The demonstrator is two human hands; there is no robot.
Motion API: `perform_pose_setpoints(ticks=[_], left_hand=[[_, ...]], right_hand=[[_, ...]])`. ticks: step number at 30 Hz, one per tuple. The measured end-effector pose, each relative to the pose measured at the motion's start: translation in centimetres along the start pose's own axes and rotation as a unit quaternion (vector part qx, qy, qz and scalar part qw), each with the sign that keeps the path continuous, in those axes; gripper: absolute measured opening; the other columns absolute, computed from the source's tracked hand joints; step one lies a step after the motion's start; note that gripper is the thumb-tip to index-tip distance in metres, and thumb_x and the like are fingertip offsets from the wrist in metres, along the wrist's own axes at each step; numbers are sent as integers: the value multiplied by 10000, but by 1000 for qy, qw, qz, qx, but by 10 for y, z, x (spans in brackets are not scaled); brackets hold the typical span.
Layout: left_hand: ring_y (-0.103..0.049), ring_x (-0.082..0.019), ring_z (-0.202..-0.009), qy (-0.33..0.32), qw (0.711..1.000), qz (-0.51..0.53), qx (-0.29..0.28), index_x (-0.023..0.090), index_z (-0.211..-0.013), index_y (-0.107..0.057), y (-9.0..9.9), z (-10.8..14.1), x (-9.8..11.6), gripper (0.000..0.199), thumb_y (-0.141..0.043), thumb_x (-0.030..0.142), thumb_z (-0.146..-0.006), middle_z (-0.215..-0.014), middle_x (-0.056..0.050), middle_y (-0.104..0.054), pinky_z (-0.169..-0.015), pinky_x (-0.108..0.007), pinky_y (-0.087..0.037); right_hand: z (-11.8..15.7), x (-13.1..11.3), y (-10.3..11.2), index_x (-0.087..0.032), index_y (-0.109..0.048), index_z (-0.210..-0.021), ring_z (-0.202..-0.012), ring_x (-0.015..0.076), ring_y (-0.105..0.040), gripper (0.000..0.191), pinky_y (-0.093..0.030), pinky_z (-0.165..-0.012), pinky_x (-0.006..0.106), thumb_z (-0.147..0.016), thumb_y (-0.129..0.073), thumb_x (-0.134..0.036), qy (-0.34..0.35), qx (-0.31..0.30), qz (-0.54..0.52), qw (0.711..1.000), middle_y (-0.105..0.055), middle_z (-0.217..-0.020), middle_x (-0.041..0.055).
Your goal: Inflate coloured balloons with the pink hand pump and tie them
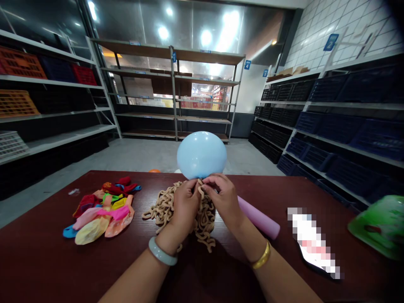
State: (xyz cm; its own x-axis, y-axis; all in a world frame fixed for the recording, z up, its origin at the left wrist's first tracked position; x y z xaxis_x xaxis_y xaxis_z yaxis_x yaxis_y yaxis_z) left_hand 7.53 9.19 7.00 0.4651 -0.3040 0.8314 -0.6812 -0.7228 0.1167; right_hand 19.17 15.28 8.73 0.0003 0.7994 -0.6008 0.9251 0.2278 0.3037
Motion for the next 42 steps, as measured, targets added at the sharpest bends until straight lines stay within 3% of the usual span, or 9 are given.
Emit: perform_pose_setpoints(ticks=[5,9,14,22,35,39,42], left_hand=[[-503,-188,-654,-2,1000,-9,-1,221,-658,-697,1,-3,-2,84,-665,168,-714,-653,-33,-615,-619,-244,-338],[-532,-186,-664,18,999,-23,-24,219,-713,-707,-5,-3,-7,132,-598,195,-783,-684,-30,-641,-625,-246,-356],[-577,-185,-719,41,997,49,-32,208,-765,-717,-13,0,-10,133,-590,223,-804,-742,-31,-672,-690,-254,-406],[-606,-195,-755,-7,997,59,-45,211,-840,-735,-12,0,-7,157,-579,226,-827,-795,-52,-694,-744,-279,-436],[-637,-201,-788,-153,977,-115,-96,184,-917,-709,-6,-7,-12,185,-531,205,-870,-856,-72,-714,-742,-305,-455],[-638,-193,-794,-153,978,-113,-88,180,-936,-707,-4,-5,-7,199,-525,244,-886,-870,-70,-715,-750,-300,-456],[-622,-181,-753,-106,988,-62,-94,171,-916,-709,-5,-2,-2,217,-521,276,-889,-838,-58,-706,-718,-284,-453]], right_hand=[[-2,2,-2,-208,-599,-761,-802,176,-576,83,-450,-752,289,-832,-603,-167,3,-31,59,998,-620,-789,17],[2,2,-6,-199,-566,-819,-807,196,-567,69,-438,-745,307,-874,-530,-177,16,-25,159,987,-616,-831,48],[9,0,-8,-196,-533,-873,-782,205,-554,66,-421,-715,310,-908,-477,-200,29,7,250,968,-587,-835,57],[5,5,-3,-205,-528,-862,-793,206,-555,16,-421,-725,320,-867,-514,-210,-11,48,163,985,-596,-833,50],[0,5,4,-193,-579,-755,-744,172,-558,101,-408,-662,272,-846,-558,-231,-86,27,49,995,-608,-760,16],[2,2,4,-190,-585,-782,-747,171,-554,90,-417,-677,279,-857,-564,-235,-68,35,53,996,-602,-773,19],[4,-3,5,-190,-571,-803,-756,173,-549,81,-428,-704,291,-870,-560,-235,-24,43,76,996,-594,-789,25]])
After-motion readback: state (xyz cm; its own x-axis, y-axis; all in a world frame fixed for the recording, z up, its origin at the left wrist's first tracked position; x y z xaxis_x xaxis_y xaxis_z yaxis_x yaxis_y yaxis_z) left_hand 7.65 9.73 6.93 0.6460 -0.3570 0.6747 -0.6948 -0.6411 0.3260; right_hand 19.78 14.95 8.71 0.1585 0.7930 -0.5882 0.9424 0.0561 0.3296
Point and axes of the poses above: each hand's wrist, its own z-axis away from the middle knuckle, its own y-axis out of the back of the hand, x = y × z, the point moved 3 cm from there along -z, towards the middle knuckle
